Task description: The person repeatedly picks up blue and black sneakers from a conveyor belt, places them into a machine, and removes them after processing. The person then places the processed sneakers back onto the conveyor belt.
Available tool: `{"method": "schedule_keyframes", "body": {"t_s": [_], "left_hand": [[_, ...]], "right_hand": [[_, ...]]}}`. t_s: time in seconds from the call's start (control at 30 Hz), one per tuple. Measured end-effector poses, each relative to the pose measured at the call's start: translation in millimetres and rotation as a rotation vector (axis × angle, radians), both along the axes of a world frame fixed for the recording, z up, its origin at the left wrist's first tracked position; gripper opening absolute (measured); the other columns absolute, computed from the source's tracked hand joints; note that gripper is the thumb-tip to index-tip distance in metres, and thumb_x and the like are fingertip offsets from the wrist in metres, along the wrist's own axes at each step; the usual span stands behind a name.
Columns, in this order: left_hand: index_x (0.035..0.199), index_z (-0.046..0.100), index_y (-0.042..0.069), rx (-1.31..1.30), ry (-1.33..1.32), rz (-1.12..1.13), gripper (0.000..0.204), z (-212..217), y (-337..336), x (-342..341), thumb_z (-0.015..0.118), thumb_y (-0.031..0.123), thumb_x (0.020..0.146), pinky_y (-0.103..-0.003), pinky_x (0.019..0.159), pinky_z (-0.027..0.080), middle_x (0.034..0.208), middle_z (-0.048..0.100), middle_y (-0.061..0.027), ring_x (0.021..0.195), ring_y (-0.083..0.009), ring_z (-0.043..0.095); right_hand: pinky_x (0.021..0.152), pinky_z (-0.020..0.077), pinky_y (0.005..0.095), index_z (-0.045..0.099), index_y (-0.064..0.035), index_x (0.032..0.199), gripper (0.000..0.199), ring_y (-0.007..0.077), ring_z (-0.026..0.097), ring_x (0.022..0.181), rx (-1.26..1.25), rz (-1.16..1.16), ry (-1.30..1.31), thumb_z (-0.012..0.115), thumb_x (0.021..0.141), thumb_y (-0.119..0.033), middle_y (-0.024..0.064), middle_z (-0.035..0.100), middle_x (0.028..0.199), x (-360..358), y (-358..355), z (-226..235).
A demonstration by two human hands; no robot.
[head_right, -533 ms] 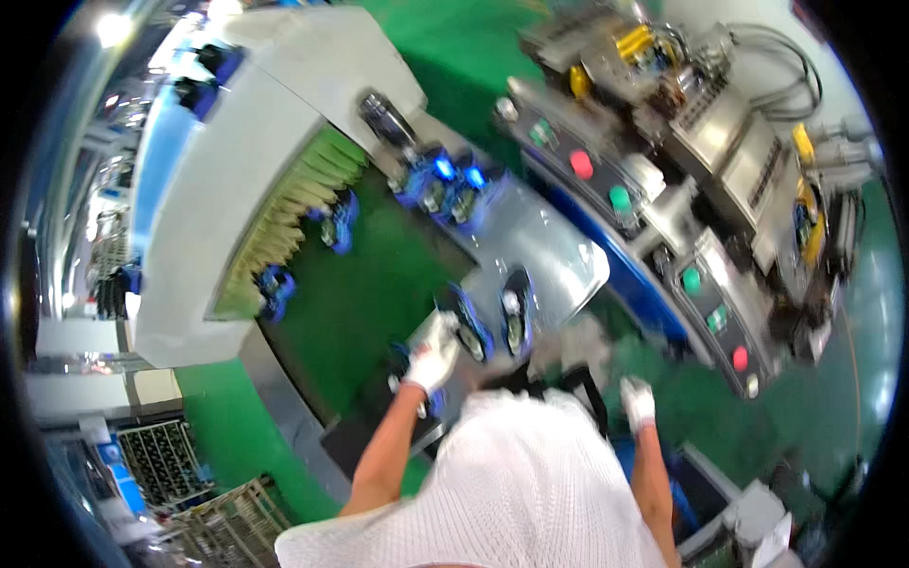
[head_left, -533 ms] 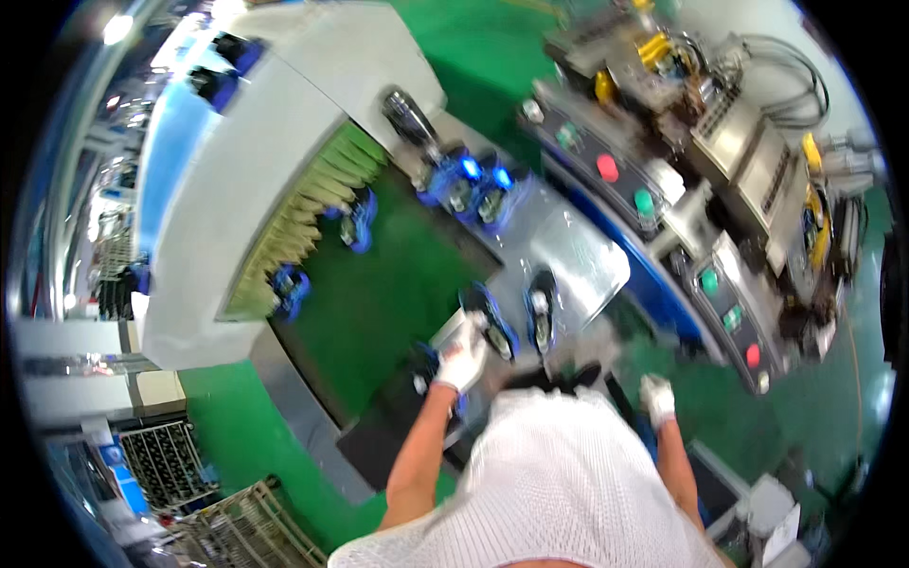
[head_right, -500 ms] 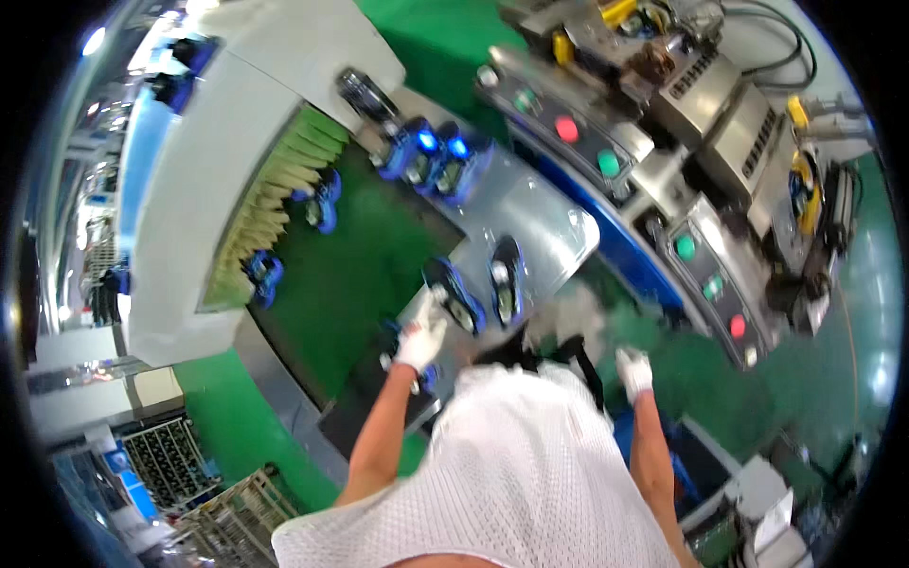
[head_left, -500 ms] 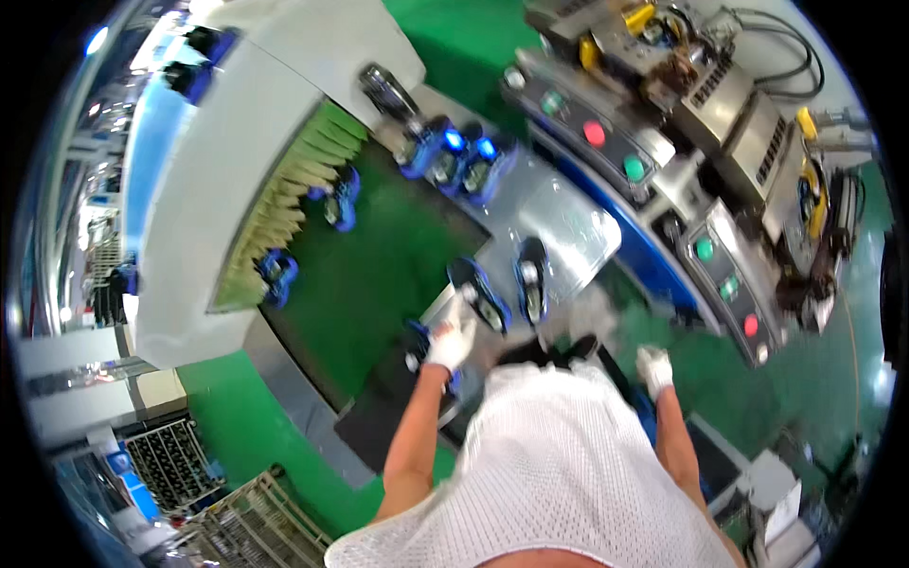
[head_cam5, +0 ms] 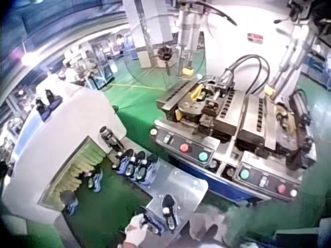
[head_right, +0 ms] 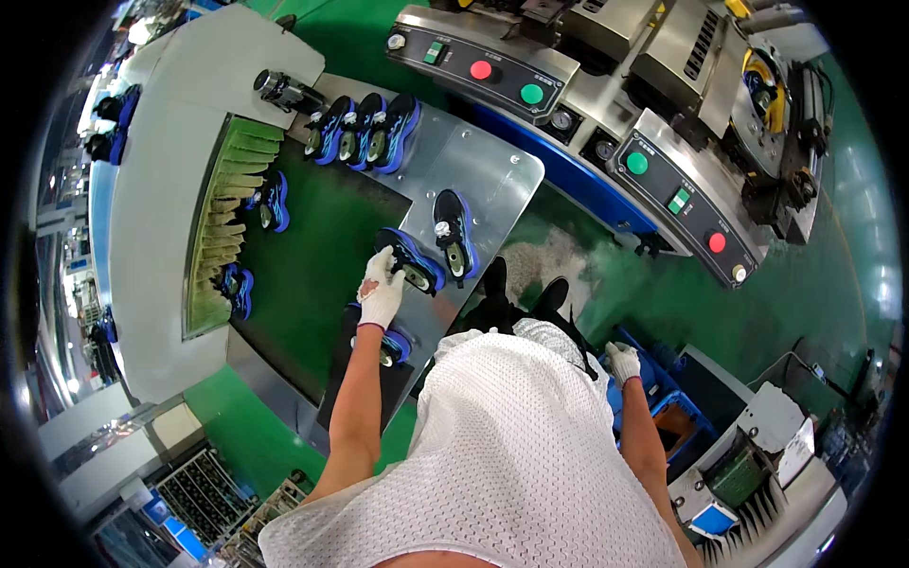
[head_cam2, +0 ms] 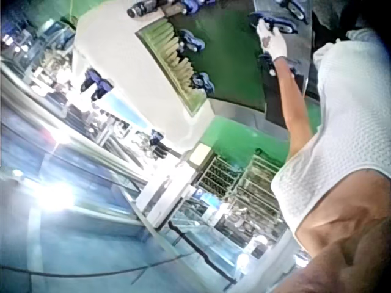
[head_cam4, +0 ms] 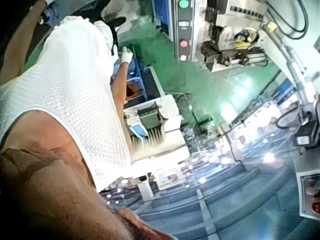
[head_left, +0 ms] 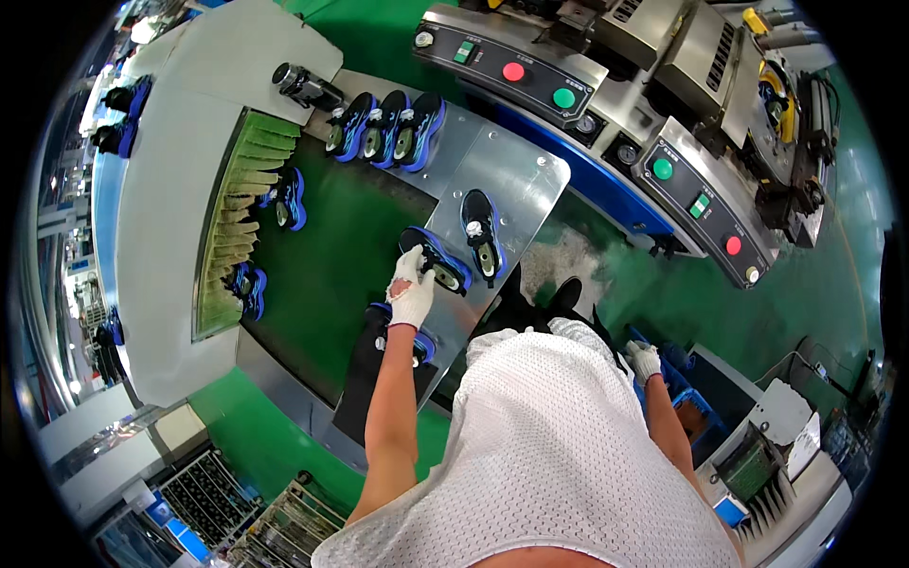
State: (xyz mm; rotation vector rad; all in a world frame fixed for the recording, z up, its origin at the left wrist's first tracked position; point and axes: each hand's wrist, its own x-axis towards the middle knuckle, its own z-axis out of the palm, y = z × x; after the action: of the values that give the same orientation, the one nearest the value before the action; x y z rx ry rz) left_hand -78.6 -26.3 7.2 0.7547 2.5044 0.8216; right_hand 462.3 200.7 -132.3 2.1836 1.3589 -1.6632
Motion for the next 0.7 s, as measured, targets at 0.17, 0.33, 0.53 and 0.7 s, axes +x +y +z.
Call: {"method": "schedule_keyframes", "body": {"t_s": [0.17, 0.33, 0.53, 0.7], "left_hand": [[0.133, 0.061, 0.006, -0.054, 0.056, -0.148, 0.045, 5.3, 10.2, -16.2, 0.066, 0.005, 0.089, -0.036, 0.091, 0.055, 0.125, 0.061, -0.0145, 0.108, -0.0262, 0.067], [0.126, 0.063, 0.007, -0.139, 0.192, -0.297, 0.041, 12.8, 25.3, -17.3, 0.064, 0.007, 0.085, -0.041, 0.091, 0.055, 0.124, 0.062, -0.0157, 0.106, -0.0309, 0.067], [0.119, 0.064, 0.005, -0.031, 0.156, -0.418, 0.035, 9.6, 78.4, -2.1, 0.061, 0.003, 0.084, -0.041, 0.093, 0.054, 0.122, 0.064, -0.0153, 0.105, -0.0323, 0.067], [0.124, 0.064, 0.004, -0.089, 0.221, -0.306, 0.045, 15.4, 86.6, 15.8, 0.072, 0.023, 0.084, -0.046, 0.102, 0.048, 0.126, 0.062, -0.0226, 0.118, -0.0388, 0.059]], "right_hand": [[0.073, 0.0582, 0.0347, 0.074, -0.0019, 0.118, 0.05, 0.0212, 0.073, 0.079, 0.019, 0.102, -0.098, 0.068, 0.091, -0.044, 0.0127, 0.077, 0.095, 38.5, -23.6, -28.7], [0.057, 0.0468, 0.033, 0.076, -0.0051, 0.102, 0.036, 0.0144, 0.06, 0.066, -0.009, 0.104, -0.058, 0.068, 0.091, -0.039, 0.0032, 0.069, 0.08, -10.5, -14.1, 28.4], [0.051, 0.0398, 0.0312, 0.062, -0.0078, 0.088, 0.025, 0.0121, 0.052, 0.057, -0.05, -0.02, 0.154, 0.063, 0.1, -0.03, -0.0014, 0.055, 0.067, -34.7, 7.2, 7.1], [0.054, 0.0427, 0.0308, 0.067, -0.0036, 0.107, 0.028, 0.0111, 0.054, 0.062, 0.02, -0.07, 0.15, 0.064, 0.1, -0.031, -0.0007, 0.059, 0.075, -62.8, 11.7, 32.8]]}}
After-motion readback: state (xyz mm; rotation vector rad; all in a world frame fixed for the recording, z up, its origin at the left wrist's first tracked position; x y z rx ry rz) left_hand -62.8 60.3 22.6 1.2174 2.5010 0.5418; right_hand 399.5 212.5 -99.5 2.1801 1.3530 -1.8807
